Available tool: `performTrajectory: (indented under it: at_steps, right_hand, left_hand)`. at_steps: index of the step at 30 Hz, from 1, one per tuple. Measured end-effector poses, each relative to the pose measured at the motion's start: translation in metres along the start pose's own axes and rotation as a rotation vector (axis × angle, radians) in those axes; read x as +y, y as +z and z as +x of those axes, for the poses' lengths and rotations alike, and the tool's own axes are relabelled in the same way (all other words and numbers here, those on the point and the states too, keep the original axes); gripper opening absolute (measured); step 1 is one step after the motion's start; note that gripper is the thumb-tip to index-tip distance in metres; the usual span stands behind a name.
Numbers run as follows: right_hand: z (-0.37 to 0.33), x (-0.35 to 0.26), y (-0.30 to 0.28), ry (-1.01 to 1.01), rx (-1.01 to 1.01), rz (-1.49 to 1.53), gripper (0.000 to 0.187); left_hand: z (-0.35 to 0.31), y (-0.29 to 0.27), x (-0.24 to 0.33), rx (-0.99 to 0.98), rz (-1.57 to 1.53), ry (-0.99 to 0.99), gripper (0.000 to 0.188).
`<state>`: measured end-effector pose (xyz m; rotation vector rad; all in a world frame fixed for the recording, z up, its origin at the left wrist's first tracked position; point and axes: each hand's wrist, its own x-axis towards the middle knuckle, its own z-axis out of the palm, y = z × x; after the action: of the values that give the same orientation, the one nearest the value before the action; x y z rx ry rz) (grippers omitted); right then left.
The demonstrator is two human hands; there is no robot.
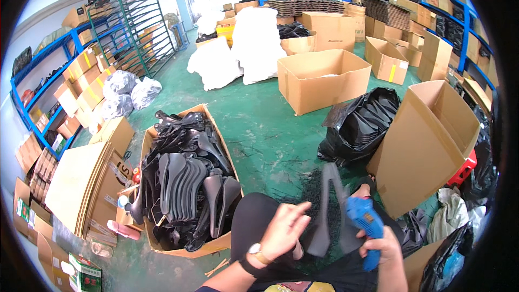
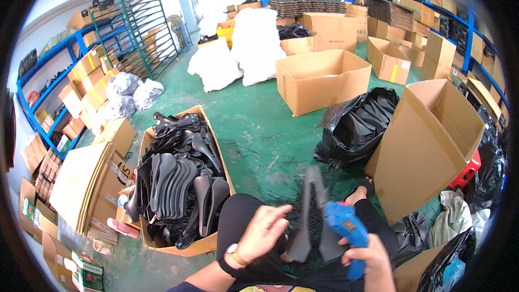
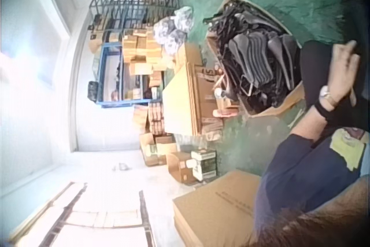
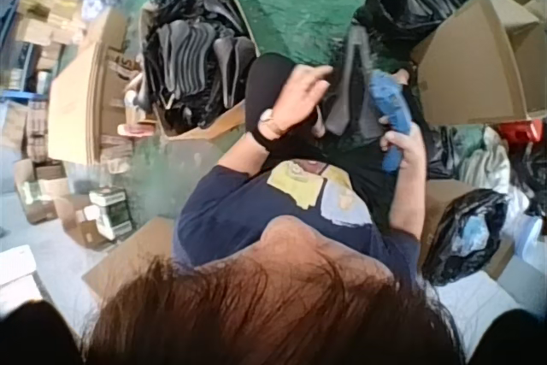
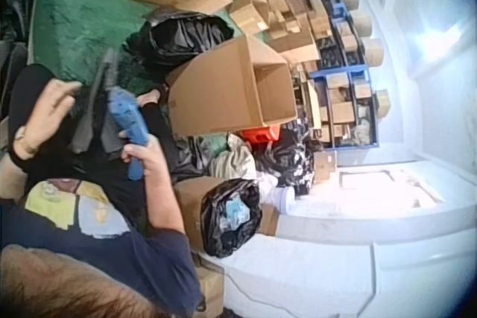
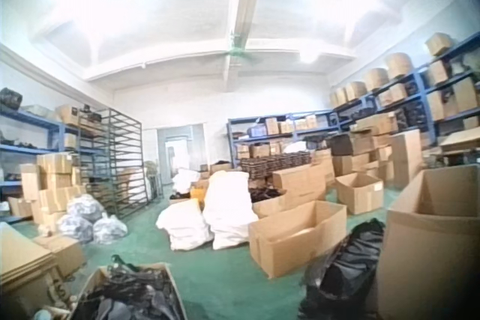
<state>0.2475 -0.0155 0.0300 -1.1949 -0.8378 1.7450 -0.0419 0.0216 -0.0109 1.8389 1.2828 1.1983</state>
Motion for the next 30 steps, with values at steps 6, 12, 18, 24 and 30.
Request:
performTrajectory:
  at_steps: [6,12,18,24,30]
  right_hand:
    - [0.003,-0.092,-0.096,-0.772,0.377,0.185,0.049]
    - [-0.005,-0.103,-0.113,-0.769,0.054,0.345,0.047]
    - [0.011,-0.052,-0.072,-0.489,0.189,0.145,0.041]
    - [0.022,-0.033,-0.029,-0.332,0.106,0.091,0.042]
    - [0.022,-0.028,-0.016,-0.258,0.039,0.084,0.039]
  left_hand:
    - [-0.028,-0.101,-0.061,0.289,0.82,-0.195,0.041]
    - [-0.073,-0.11,-0.126,0.098,1.179,-0.708,0.096]
    - [-0.064,-0.118,-0.111,0.299,1.014,-0.683,0.071]
    - [-0.067,-0.113,-0.124,0.254,0.872,-0.619,0.034]
    - [-0.079,-0.106,-0.142,0.234,0.701,-0.581,0.023]
